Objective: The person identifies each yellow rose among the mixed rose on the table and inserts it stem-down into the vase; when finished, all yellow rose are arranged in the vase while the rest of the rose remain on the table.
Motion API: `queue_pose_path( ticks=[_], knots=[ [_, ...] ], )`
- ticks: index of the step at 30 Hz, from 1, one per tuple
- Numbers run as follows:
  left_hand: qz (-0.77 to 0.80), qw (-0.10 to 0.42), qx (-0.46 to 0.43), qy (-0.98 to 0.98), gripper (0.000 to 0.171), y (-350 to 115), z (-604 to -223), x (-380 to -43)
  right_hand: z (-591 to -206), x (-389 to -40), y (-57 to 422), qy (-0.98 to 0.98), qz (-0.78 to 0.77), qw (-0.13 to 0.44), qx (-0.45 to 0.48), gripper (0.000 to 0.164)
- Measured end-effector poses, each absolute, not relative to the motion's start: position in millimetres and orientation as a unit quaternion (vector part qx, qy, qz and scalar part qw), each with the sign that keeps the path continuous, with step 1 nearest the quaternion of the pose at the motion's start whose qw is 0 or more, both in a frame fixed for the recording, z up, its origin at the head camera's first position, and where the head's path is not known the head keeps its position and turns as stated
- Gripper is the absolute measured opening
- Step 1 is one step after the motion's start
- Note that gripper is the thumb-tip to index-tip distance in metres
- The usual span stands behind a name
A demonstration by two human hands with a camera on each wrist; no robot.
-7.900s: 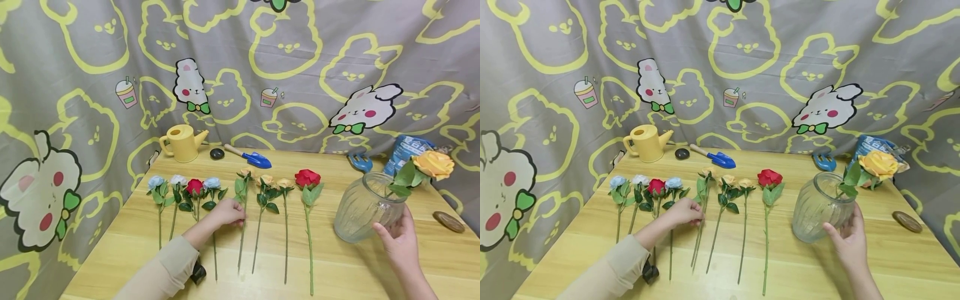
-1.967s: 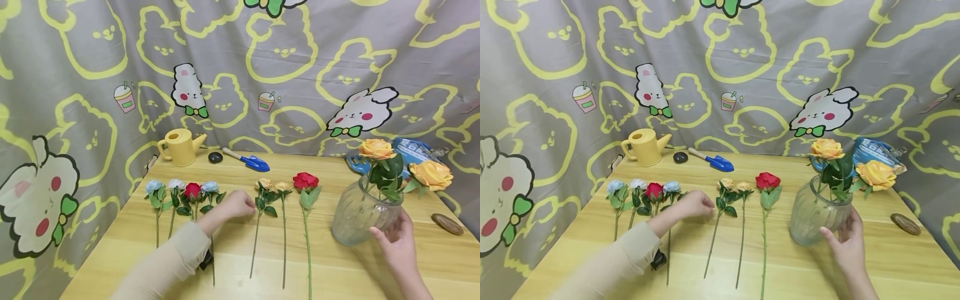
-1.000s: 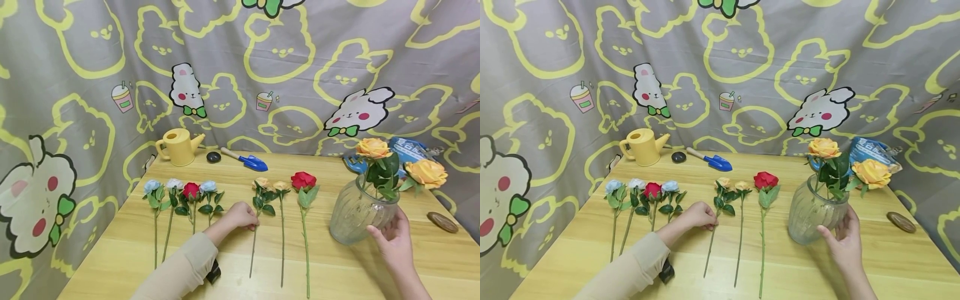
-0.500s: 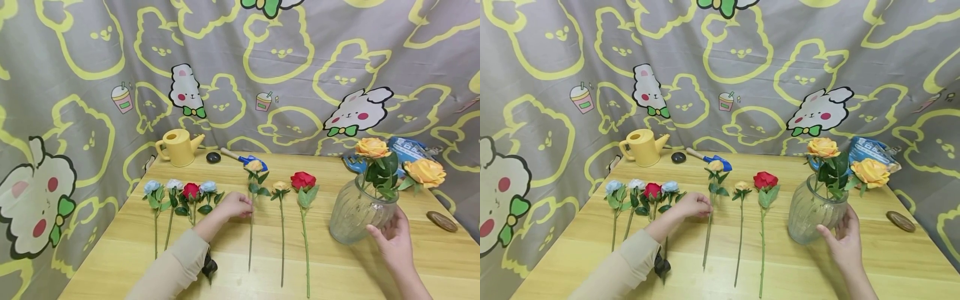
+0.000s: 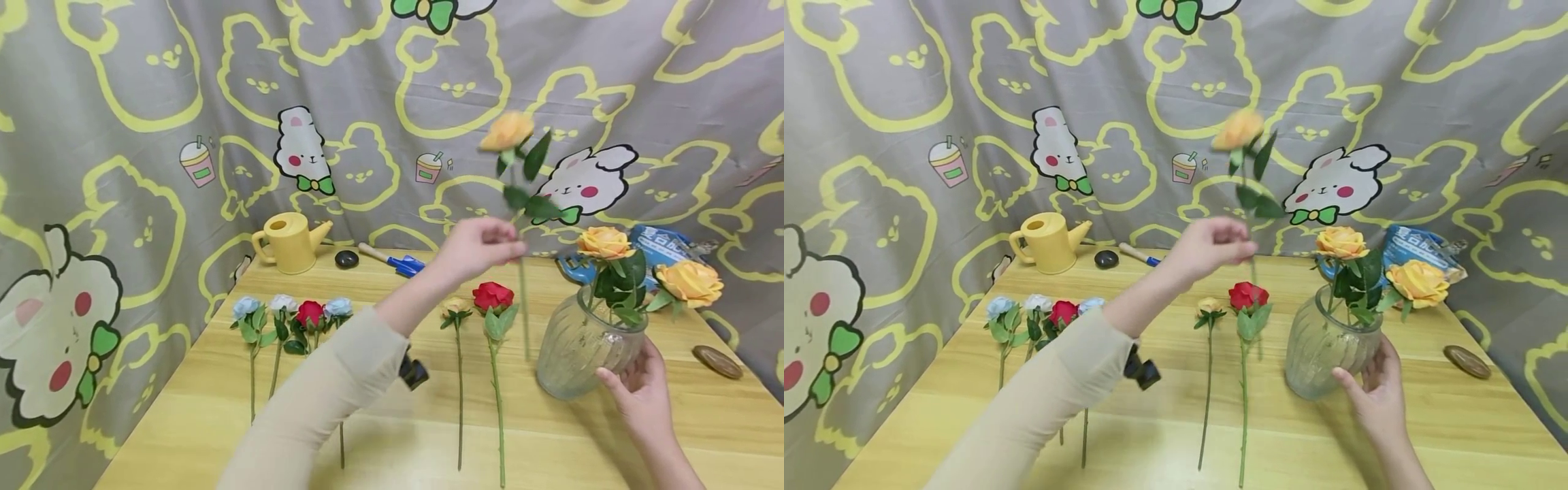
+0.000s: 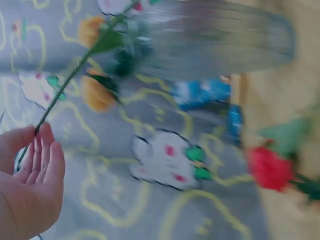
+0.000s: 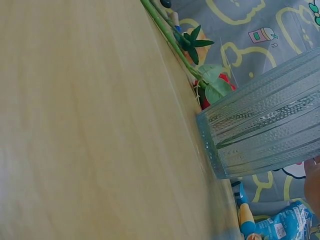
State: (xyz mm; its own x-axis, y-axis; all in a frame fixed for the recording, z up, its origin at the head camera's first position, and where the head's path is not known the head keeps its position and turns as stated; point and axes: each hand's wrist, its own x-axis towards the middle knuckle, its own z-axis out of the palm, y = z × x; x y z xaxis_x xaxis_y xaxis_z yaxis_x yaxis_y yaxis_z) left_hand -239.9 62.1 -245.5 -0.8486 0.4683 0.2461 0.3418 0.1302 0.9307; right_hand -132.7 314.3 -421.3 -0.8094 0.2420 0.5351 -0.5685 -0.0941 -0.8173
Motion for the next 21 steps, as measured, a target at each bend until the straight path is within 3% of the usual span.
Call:
queue_pose_path(
  ticks=[5,8,15,21],
  knots=[
    [0.555,-0.061,0.319,0.766,0.013,101,-197,-240,-423,-134,316,-0.603,0.729,0.281,0.160,0.073],
    [0.546,-0.094,0.336,0.762,0.013,120,-187,-239,-424,-134,316,-0.603,0.728,0.281,0.164,0.074],
    [0.472,-0.097,0.368,0.795,0.018,148,-208,-236,-426,-133,317,-0.604,0.727,0.280,0.167,0.073],
    [0.442,-0.064,0.352,0.822,0.016,159,-241,-236,-424,-134,319,-0.612,0.722,0.277,0.164,0.073]
  ],
)
